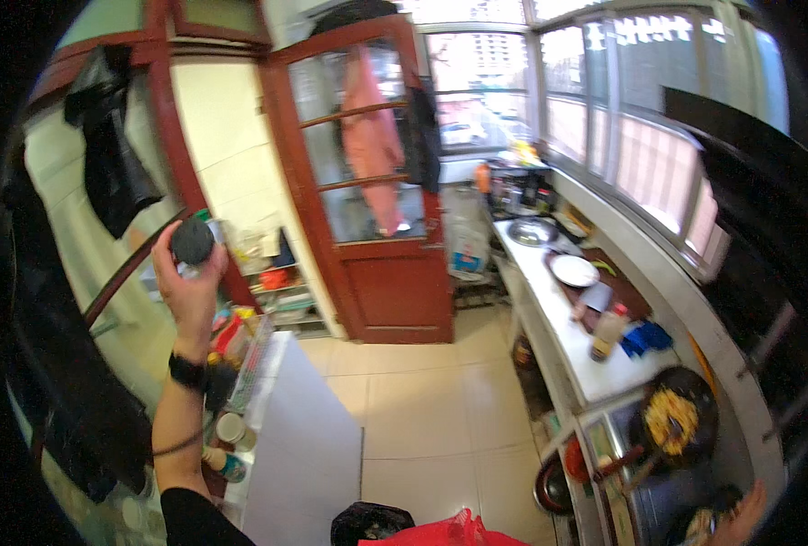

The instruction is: The person stirs noodles and eggs in two separate woks on a stovetop using a spatula and chopsticks. The person shakes a seasoning container over the woks and continues stirring the food.

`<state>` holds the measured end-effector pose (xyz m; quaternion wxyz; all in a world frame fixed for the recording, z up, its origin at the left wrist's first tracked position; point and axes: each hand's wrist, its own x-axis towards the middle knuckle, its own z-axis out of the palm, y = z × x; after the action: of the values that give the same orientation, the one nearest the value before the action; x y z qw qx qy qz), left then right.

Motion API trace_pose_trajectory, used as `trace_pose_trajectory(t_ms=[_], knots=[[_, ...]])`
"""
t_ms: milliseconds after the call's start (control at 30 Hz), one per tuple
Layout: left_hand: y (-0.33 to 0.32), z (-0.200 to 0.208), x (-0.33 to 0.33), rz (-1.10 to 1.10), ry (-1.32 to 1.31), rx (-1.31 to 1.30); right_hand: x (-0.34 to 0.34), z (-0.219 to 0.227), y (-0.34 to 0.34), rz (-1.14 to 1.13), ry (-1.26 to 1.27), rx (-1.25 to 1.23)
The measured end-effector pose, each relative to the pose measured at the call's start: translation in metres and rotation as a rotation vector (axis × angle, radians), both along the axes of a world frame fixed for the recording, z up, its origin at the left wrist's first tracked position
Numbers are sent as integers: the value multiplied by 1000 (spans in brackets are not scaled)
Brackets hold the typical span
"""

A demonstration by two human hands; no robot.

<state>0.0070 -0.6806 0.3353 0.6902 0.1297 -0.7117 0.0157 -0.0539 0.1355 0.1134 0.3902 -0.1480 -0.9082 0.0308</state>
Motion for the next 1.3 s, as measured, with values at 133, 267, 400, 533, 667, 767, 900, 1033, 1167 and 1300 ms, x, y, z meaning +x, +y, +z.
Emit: trace_pose_trajectory(t_ms=[133,267,400,533,667,767,900,1033,1167,1300], knots=[[168,-52,-47,-689,-439,278,26,82,-133,451,80,50],[312,-102,-82,-1229,-753,323,56,115,-190,728,-56,206],[447,-125,-87,-1632,-1016,684,70,95,-180,595,-221,114],[527,-132,-71,-1848,-1067,395,118,72,-116,460,-225,-24],[586,-126,-58,-2068,-1173,-123,166,65,-73,412,-247,-223],[616,-133,-50,-2112,-1434,-33,187,61,-54,382,-259,-333],[646,-137,-48,-2122,-1710,198,196,43,-33,378,-275,-427],[658,-139,-58,-2108,-1984,441,194,32,-15,475,-272,-546],[668,-138,-63,-2127,-2011,537,184,29,-5,541,-300,-775],[677,-163,-64,-2227,-1349,541,172,22,1,639,-287,-943]])
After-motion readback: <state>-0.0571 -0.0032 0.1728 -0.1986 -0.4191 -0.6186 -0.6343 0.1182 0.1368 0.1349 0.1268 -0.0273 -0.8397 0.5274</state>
